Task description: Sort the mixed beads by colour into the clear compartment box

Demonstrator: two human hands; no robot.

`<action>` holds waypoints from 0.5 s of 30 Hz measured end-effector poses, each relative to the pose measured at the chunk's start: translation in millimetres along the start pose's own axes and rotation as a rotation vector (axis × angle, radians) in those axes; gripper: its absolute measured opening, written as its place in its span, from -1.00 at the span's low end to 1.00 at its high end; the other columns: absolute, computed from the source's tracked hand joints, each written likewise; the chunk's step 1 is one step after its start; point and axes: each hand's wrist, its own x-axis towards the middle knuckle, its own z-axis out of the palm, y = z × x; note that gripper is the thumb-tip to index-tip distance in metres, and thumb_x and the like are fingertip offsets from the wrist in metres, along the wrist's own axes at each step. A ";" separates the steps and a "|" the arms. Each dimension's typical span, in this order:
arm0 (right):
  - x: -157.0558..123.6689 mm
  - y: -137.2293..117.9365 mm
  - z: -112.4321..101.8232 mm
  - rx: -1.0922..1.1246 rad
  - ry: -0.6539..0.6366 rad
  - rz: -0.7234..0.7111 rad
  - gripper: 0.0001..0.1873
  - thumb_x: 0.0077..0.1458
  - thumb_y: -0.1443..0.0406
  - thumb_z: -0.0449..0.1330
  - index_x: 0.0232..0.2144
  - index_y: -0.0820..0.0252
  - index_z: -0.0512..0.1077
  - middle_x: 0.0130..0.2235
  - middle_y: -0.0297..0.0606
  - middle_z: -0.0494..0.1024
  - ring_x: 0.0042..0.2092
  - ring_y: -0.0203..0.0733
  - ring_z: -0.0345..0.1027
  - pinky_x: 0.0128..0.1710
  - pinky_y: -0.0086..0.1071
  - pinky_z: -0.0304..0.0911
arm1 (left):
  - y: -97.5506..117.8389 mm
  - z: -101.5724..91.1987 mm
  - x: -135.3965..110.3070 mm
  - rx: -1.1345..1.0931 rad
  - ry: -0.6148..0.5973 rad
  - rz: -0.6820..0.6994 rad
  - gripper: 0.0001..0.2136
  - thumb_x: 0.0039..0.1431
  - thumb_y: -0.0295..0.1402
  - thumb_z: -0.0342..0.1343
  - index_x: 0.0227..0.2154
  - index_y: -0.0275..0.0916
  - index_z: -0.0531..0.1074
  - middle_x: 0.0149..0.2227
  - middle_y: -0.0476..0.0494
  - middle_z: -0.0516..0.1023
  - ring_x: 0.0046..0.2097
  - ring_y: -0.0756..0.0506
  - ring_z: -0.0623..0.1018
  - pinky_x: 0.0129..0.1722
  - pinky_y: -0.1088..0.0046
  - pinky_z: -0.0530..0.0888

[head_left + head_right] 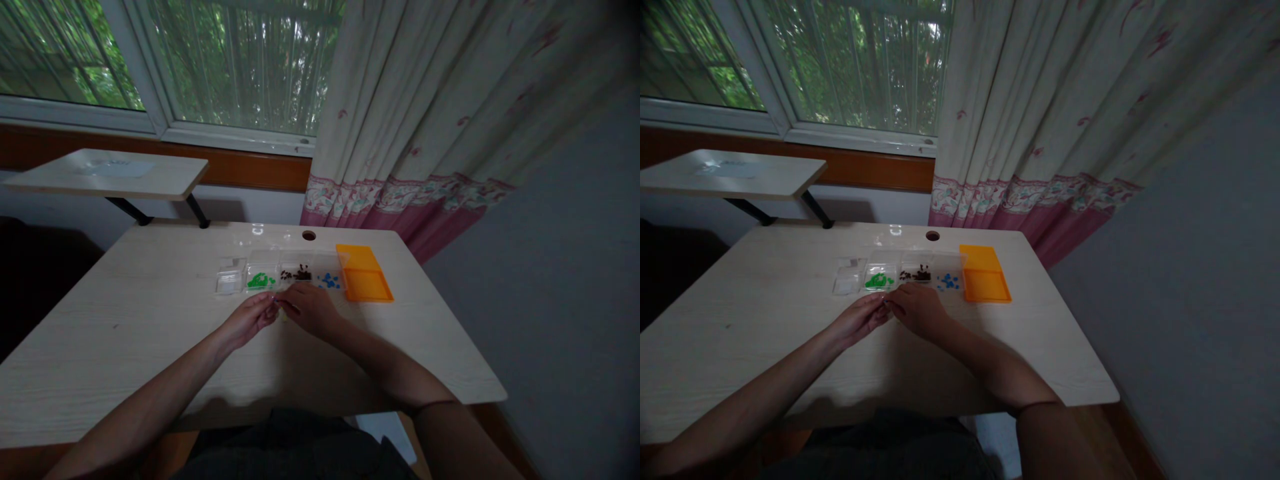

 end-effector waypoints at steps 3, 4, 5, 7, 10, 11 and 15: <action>0.8 -2.2 -3.2 -0.037 0.017 0.002 -0.83 0.27 0.27 0.12 -0.22 0.14 0.53 -0.28 -0.20 0.60 -0.23 -0.21 0.45 -0.21 -0.39 0.29 | 1.2 0.8 -0.9 -0.021 -0.005 -0.020 -0.64 -0.12 -0.23 0.46 -0.33 -0.36 0.52 -0.46 -0.02 0.40 -0.45 0.11 0.33 -0.45 0.62 0.28; 1.0 -2.8 -4.0 -0.043 0.019 0.004 -0.83 0.26 0.27 0.12 -0.24 0.14 0.52 -0.28 -0.20 0.59 -0.23 -0.20 0.44 -0.22 -0.40 0.29 | 1.5 1.0 -1.0 -0.029 -0.006 -0.029 -0.64 -0.13 -0.24 0.46 -0.33 -0.36 0.52 -0.46 -0.02 0.40 -0.45 0.11 0.33 -0.45 0.62 0.28; 1.2 -3.1 -4.6 -0.045 0.019 0.005 -0.83 0.26 0.28 0.12 -0.25 0.15 0.52 -0.29 -0.19 0.59 -0.23 -0.20 0.44 -0.23 -0.40 0.28 | 1.8 1.3 -1.1 -0.035 -0.007 -0.039 -0.64 -0.13 -0.25 0.47 -0.33 -0.36 0.52 -0.46 -0.02 0.40 -0.45 0.11 0.33 -0.46 0.62 0.27; 1.5 -2.9 -5.6 -0.041 -0.002 0.007 -0.85 0.24 0.29 0.13 -0.27 0.17 0.51 -0.30 -0.19 0.57 -0.24 -0.21 0.43 -0.26 -0.41 0.26 | 2.3 2.1 -1.3 -0.040 -0.012 -0.051 -0.66 -0.12 -0.26 0.46 -0.33 -0.35 0.53 -0.46 -0.02 0.40 -0.45 0.11 0.32 -0.46 0.62 0.27; 3.2 0.3 -9.0 -0.021 -0.056 0.027 -0.91 0.19 0.30 0.17 -0.28 0.16 0.48 -0.29 -0.22 0.56 -0.24 -0.22 0.41 -0.28 -0.43 0.23 | 3.2 3.4 -1.5 -0.031 -0.036 -0.049 -0.69 -0.07 -0.26 0.43 -0.32 -0.35 0.54 -0.45 -0.04 0.39 -0.45 0.10 0.31 -0.47 0.61 0.27; 4.3 2.6 -11.6 -0.010 -0.067 0.043 -0.93 0.17 0.30 0.19 -0.28 0.15 0.47 -0.29 -0.23 0.56 -0.24 -0.23 0.41 -0.29 -0.44 0.22 | 3.5 3.7 -1.4 -0.025 -0.047 -0.043 -0.69 -0.05 -0.25 0.41 -0.30 -0.34 0.55 -0.45 -0.04 0.38 -0.45 0.10 0.30 -0.47 0.61 0.26; 10.1 19.0 -32.8 0.058 -0.039 0.164 -0.93 0.11 0.37 0.19 -0.30 0.17 0.42 -0.29 -0.26 0.51 -0.28 -0.27 0.36 -0.28 -0.46 0.21 | 5.6 1.2 0.8 0.031 -0.051 0.063 -0.66 0.05 -0.22 0.34 -0.16 -0.32 0.56 -0.47 0.00 0.32 -0.46 0.10 0.26 -0.47 0.60 0.23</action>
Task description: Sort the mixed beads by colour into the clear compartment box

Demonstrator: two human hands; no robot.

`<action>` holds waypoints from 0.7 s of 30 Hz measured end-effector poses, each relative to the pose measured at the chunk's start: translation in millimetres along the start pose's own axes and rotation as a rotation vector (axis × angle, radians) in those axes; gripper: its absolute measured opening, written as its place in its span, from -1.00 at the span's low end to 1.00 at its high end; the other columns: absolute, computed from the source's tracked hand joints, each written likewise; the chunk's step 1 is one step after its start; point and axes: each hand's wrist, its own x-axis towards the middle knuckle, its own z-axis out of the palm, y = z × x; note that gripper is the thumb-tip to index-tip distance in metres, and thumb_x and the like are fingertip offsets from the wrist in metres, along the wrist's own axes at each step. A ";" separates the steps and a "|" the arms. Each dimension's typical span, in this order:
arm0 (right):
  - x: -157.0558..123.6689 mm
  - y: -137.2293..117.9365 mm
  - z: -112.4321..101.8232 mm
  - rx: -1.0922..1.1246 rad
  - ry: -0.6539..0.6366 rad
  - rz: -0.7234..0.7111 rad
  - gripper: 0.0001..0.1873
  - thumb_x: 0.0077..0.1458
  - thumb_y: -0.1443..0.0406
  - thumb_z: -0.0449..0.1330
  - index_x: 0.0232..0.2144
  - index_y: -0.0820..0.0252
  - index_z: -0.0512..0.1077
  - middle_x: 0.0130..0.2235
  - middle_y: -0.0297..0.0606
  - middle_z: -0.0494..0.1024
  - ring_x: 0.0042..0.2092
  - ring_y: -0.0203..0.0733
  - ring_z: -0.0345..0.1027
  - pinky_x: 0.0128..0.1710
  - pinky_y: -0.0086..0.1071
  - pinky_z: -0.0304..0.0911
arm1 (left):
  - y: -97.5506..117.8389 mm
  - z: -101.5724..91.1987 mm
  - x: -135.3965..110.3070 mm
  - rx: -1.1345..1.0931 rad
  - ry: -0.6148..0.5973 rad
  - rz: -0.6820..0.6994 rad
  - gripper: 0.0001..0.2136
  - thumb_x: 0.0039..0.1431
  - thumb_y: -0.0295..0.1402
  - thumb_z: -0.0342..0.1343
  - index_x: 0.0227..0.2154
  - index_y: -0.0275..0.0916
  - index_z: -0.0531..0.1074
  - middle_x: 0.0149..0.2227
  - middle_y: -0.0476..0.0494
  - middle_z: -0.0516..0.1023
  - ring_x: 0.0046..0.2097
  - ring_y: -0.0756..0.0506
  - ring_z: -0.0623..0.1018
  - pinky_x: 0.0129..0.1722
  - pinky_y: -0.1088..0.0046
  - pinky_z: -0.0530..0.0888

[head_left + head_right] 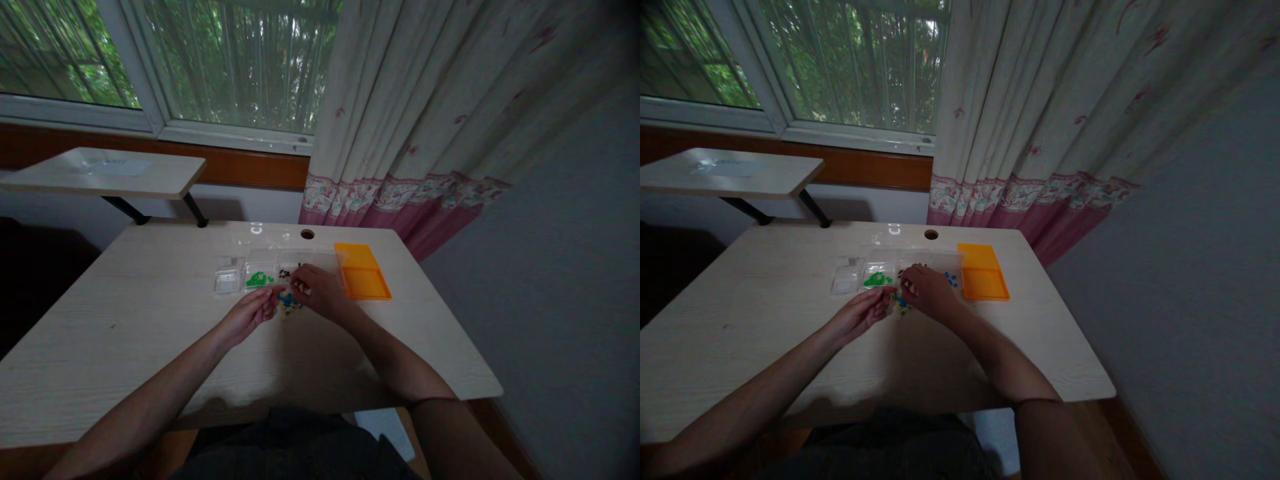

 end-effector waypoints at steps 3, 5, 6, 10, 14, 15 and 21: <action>3.6 16.2 -24.4 0.045 0.064 0.131 -0.95 0.09 0.39 0.16 -0.35 0.18 0.40 -0.35 -0.31 0.47 -0.32 -0.29 0.34 -0.27 -0.45 0.20 | 3.4 -5.1 2.5 0.065 0.041 0.134 -0.67 0.09 -0.22 0.31 -0.13 -0.31 0.55 -0.51 0.04 0.29 -0.50 0.11 0.20 -0.50 0.59 0.15; 3.3 27.6 -39.1 0.057 0.094 0.188 -0.95 0.09 0.39 0.14 -0.35 0.18 0.39 -0.40 -0.35 0.45 -0.35 -0.29 0.32 -0.28 -0.46 0.18 | 6.4 -8.3 3.5 0.099 0.073 0.201 -0.67 0.09 -0.22 0.31 -0.14 -0.31 0.55 -0.54 0.07 0.25 -0.51 0.11 0.18 -0.51 0.58 0.12; 2.5 33.0 -45.1 0.044 0.110 0.205 -0.94 0.09 0.39 0.13 -0.34 0.18 0.40 -0.41 -0.35 0.45 -0.36 -0.29 0.31 -0.29 -0.45 0.17 | 7.7 -9.4 3.7 0.114 0.090 0.228 -0.68 0.08 -0.22 0.31 -0.15 -0.30 0.55 -0.55 0.08 0.25 -0.51 0.10 0.18 -0.51 0.58 0.11; -1.3 51.3 -58.5 -0.031 0.084 0.224 -0.82 0.12 0.38 0.09 -0.22 0.21 0.46 -0.40 -0.31 0.49 -0.34 -0.26 0.34 -0.26 -0.43 0.16 | 11.0 -10.3 3.3 0.180 0.187 0.277 -0.68 0.02 -0.20 0.35 -0.20 -0.26 0.54 -0.56 0.09 0.26 -0.51 0.09 0.18 -0.52 0.56 0.06; -2.1 62.4 -59.4 -0.103 -0.035 0.287 -0.86 0.15 0.35 0.12 -0.31 0.22 0.50 -0.41 -0.29 0.53 -0.36 -0.26 0.34 -0.31 -0.44 0.12 | 10.6 -8.8 2.6 0.249 0.264 0.292 -0.67 -0.02 -0.16 0.37 -0.23 -0.23 0.54 -0.51 0.07 0.31 -0.50 0.09 0.21 -0.50 0.57 0.08; -2.0 64.0 -58.3 -0.119 -0.067 0.316 -0.87 0.15 0.34 0.14 -0.33 0.22 0.50 -0.42 -0.29 0.54 -0.37 -0.27 0.34 -0.33 -0.45 0.11 | 10.0 -8.9 2.5 0.267 0.269 0.300 -0.66 -0.03 -0.15 0.37 -0.23 -0.22 0.54 -0.50 0.06 0.32 -0.49 0.08 0.22 -0.50 0.57 0.10; -1.7 67.1 -44.2 -0.318 -0.236 0.364 -0.86 0.17 0.29 0.18 -0.30 0.21 0.53 -0.28 -0.20 0.60 -0.25 -0.23 0.41 -0.29 -0.45 0.13 | 5.3 -14.6 3.5 0.441 0.246 0.365 -0.67 0.06 -0.11 0.31 -0.19 -0.21 0.54 -0.39 -0.01 0.45 -0.41 0.04 0.34 -0.43 0.54 0.23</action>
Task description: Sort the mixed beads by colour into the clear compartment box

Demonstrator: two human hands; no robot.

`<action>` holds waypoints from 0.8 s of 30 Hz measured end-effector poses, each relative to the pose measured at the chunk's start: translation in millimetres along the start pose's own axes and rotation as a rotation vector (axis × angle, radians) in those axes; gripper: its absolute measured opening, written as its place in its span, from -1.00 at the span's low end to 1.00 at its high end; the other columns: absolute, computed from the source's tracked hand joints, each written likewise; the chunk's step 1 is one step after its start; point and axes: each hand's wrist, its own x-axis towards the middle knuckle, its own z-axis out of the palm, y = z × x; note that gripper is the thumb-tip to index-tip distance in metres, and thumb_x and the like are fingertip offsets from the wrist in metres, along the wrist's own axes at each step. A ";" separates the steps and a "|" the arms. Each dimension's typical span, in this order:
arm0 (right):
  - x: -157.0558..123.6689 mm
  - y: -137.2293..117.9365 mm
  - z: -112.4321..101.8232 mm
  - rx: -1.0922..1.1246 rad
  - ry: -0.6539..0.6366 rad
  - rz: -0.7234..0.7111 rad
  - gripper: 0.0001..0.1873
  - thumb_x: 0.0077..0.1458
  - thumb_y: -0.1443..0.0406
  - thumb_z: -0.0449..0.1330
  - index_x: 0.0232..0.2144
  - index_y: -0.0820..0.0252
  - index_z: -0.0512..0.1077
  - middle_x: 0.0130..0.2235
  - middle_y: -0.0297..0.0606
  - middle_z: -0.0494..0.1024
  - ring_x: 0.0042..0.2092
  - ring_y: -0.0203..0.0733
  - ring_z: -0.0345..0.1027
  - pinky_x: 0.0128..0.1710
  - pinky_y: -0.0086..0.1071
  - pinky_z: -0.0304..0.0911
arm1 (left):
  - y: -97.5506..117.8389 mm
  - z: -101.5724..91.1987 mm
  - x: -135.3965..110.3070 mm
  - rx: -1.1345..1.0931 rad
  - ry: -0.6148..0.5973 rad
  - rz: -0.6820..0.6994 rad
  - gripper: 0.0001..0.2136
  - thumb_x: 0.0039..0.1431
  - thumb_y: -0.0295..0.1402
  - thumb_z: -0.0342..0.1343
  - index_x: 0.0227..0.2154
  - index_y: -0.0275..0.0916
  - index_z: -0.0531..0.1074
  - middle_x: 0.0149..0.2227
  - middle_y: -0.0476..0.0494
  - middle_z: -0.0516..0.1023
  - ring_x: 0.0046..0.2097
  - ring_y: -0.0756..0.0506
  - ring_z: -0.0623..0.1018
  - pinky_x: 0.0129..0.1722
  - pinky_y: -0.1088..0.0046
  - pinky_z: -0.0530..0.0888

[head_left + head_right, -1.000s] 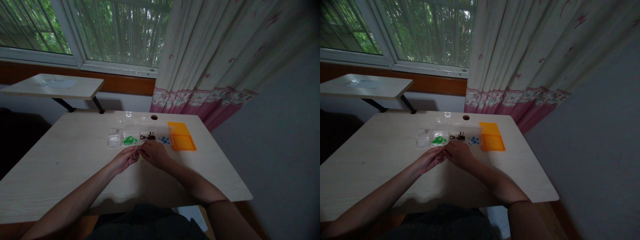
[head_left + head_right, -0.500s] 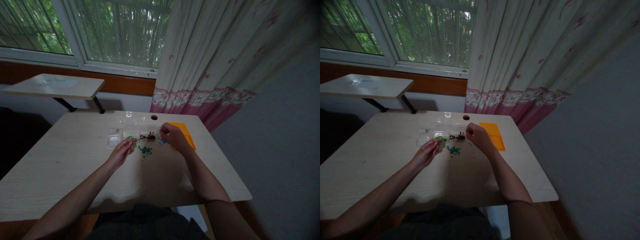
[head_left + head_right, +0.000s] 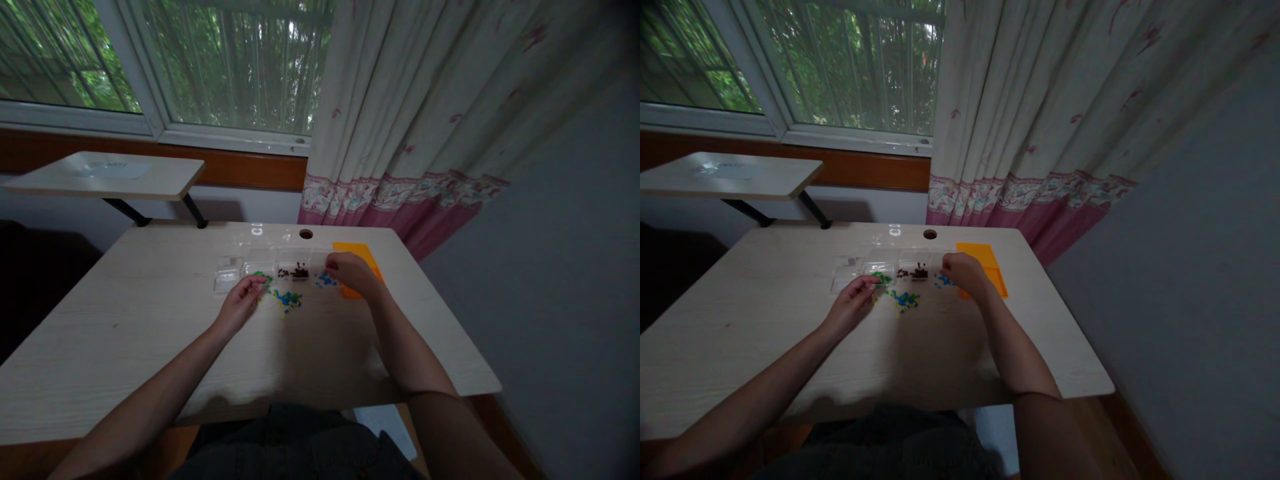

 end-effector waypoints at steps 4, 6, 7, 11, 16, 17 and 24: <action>1.4 -2.0 7.8 -0.150 -0.037 0.025 -0.78 0.20 0.21 0.16 -0.24 0.19 0.55 -0.20 -0.15 0.61 -0.17 -0.16 0.44 -0.26 -0.42 0.16 | -3.8 -1.8 2.7 0.142 -0.035 0.105 -0.67 0.09 -0.07 0.27 -0.21 -0.21 0.55 -0.23 -0.12 0.54 -0.22 -0.07 0.48 -0.24 0.45 0.37; 1.5 -2.4 8.6 -0.183 -0.057 0.030 -0.75 0.22 0.20 0.13 -0.22 0.19 0.56 -0.17 -0.13 0.61 -0.15 -0.14 0.44 -0.24 -0.41 0.18 | -5.2 -2.0 3.7 0.208 -0.047 0.130 -0.66 0.12 -0.05 0.24 -0.20 -0.20 0.55 -0.23 -0.13 0.55 -0.22 -0.08 0.49 -0.24 0.44 0.38; 1.3 -2.6 8.2 -0.190 -0.060 0.030 -0.73 0.23 0.21 0.11 -0.20 0.20 0.57 -0.16 -0.12 0.61 -0.13 -0.14 0.45 -0.23 -0.41 0.18 | -6.0 -2.1 3.9 0.235 -0.049 0.139 -0.66 0.13 -0.05 0.22 -0.19 -0.20 0.55 -0.23 -0.13 0.55 -0.23 -0.08 0.49 -0.25 0.44 0.38; -1.2 -3.9 2.0 -0.170 -0.016 0.036 -0.72 0.25 0.24 0.08 -0.18 0.20 0.58 -0.14 -0.11 0.62 -0.10 -0.14 0.45 -0.20 -0.41 0.19 | -10.2 -3.7 3.7 0.333 -0.058 0.186 -0.69 0.22 -0.08 0.14 -0.16 -0.20 0.53 -0.23 -0.13 0.55 -0.24 -0.07 0.50 -0.27 0.44 0.39; -6.9 -0.9 -14.7 -0.095 0.053 0.033 -0.71 0.28 0.19 0.08 -0.18 0.16 0.57 -0.21 -0.17 0.64 -0.20 -0.18 0.45 -0.27 -0.42 0.14 | -14.8 -8.6 3.5 0.572 -0.078 0.318 -0.73 0.31 -0.18 0.04 -0.12 -0.21 0.51 -0.23 -0.14 0.52 -0.28 -0.06 0.47 -0.31 0.45 0.37; -8.8 0.3 -19.5 -0.075 0.057 0.028 -0.71 0.29 0.18 0.08 -0.19 0.14 0.57 -0.22 -0.19 0.64 -0.21 -0.19 0.44 -0.29 -0.42 0.12 | -14.7 -8.8 3.1 0.636 -0.099 0.349 -0.74 0.32 -0.20 0.02 -0.12 -0.21 0.51 -0.25 -0.14 0.51 -0.29 -0.05 0.46 -0.32 0.45 0.37; -25.9 5.3 -50.5 0.001 0.111 0.062 -0.72 0.27 0.13 0.10 -0.22 0.10 0.57 -0.31 -0.27 0.63 -0.32 -0.22 0.40 -0.41 -0.40 -0.01 | -10.3 2.3 -4.3 0.926 -0.266 0.513 -0.80 0.30 -0.28 0.07 -0.12 -0.21 0.50 -0.20 -0.19 0.48 -0.10 -0.16 0.45 -0.07 0.29 0.41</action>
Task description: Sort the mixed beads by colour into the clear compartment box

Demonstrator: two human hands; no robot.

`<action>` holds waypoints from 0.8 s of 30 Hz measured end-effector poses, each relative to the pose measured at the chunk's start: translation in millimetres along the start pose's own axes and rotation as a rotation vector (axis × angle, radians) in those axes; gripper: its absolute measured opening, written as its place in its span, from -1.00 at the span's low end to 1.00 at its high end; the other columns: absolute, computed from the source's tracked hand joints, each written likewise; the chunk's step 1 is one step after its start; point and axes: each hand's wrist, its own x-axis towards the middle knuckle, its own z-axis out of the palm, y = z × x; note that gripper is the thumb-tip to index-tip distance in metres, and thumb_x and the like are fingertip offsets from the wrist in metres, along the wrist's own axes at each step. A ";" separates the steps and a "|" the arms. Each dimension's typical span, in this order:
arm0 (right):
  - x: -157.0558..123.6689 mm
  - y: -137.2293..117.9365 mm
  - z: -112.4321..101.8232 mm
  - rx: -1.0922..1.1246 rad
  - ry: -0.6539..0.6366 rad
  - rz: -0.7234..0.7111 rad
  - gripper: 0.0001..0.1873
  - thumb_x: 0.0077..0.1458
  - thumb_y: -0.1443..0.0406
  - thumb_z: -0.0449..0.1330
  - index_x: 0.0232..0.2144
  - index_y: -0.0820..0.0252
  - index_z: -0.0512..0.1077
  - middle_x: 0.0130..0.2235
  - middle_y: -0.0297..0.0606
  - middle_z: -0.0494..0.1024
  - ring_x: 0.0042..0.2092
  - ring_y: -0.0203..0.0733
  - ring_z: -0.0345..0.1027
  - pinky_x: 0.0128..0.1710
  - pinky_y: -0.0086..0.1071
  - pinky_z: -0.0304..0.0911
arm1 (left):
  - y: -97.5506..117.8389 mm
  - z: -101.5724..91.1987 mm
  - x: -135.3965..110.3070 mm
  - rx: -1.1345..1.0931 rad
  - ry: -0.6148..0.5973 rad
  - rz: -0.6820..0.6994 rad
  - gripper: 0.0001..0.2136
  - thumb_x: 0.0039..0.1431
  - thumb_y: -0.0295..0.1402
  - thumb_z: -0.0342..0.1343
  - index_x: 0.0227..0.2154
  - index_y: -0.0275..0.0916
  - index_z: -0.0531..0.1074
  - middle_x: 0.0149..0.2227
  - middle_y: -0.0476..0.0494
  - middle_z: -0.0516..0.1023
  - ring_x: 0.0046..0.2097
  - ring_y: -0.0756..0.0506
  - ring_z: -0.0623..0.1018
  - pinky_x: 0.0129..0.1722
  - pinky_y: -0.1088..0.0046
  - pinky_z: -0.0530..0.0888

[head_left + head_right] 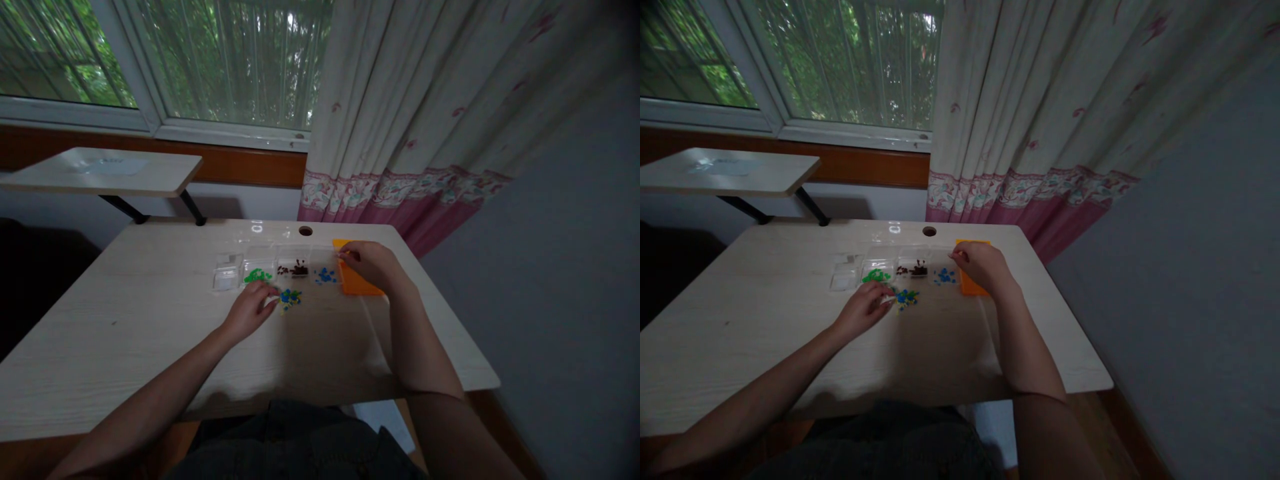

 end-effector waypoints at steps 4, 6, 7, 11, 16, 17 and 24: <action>-4.2 0.3 -1.5 0.029 0.018 -0.027 -0.72 0.26 0.12 0.11 -0.21 0.10 0.57 -0.34 -0.28 0.61 -0.35 -0.25 0.37 -0.42 -0.41 -0.02 | 5.4 5.1 2.4 0.108 -0.046 0.035 -0.80 0.29 -0.28 0.08 -0.12 -0.21 0.51 -0.20 -0.22 0.46 -0.09 -0.19 0.43 -0.05 0.22 0.41; -5.0 -0.5 0.8 0.039 0.023 -0.053 -0.73 0.26 0.12 0.12 -0.21 0.09 0.57 -0.35 -0.29 0.61 -0.36 -0.26 0.37 -0.42 -0.42 -0.01 | 6.3 7.0 3.4 0.158 -0.063 0.051 -0.79 0.30 -0.28 0.07 -0.10 -0.21 0.51 -0.20 -0.23 0.45 -0.10 -0.20 0.43 -0.06 0.21 0.41; -5.2 -1.1 2.0 0.040 0.026 -0.068 -0.73 0.26 0.12 0.12 -0.21 0.09 0.56 -0.35 -0.29 0.61 -0.36 -0.26 0.37 -0.41 -0.42 -0.01 | 6.4 7.6 3.6 0.181 -0.070 0.058 -0.79 0.30 -0.29 0.07 -0.10 -0.21 0.52 -0.20 -0.23 0.44 -0.09 -0.20 0.42 -0.07 0.21 0.41; -5.6 -3.7 4.8 0.042 0.026 -0.113 -0.72 0.26 0.12 0.11 -0.21 0.11 0.56 -0.35 -0.28 0.61 -0.35 -0.26 0.38 -0.41 -0.43 0.00 | 5.3 9.3 2.7 0.242 -0.090 0.064 -0.81 0.30 -0.30 0.06 -0.15 -0.21 0.52 -0.18 -0.23 0.44 -0.08 -0.21 0.42 -0.08 0.22 0.41; -6.4 -5.7 4.6 0.052 0.015 -0.130 -0.72 0.27 0.12 0.12 -0.22 0.11 0.56 -0.35 -0.29 0.61 -0.35 -0.26 0.40 -0.41 -0.43 0.02 | 3.1 9.8 1.8 0.257 -0.112 0.035 -0.82 0.30 -0.29 0.07 -0.16 -0.24 0.49 -0.17 -0.23 0.45 -0.07 -0.21 0.42 -0.04 0.22 0.41; -6.7 -6.1 4.5 0.053 0.019 -0.135 -0.73 0.26 0.13 0.12 -0.23 0.11 0.56 -0.35 -0.29 0.61 -0.34 -0.26 0.40 -0.40 -0.43 0.03 | 3.0 9.8 1.8 0.256 -0.115 0.029 -0.83 0.30 -0.29 0.07 -0.16 -0.24 0.49 -0.17 -0.23 0.45 -0.07 -0.21 0.42 -0.04 0.22 0.41; -8.9 -9.9 7.2 0.066 0.015 -0.147 -0.77 0.25 0.16 0.15 -0.21 0.09 0.56 -0.29 -0.29 0.64 -0.29 -0.23 0.44 -0.36 -0.43 0.09 | 2.1 9.6 1.5 0.247 -0.120 0.010 -0.84 0.29 -0.27 0.09 -0.20 -0.26 0.46 -0.19 -0.23 0.44 -0.07 -0.21 0.42 -0.04 0.21 0.40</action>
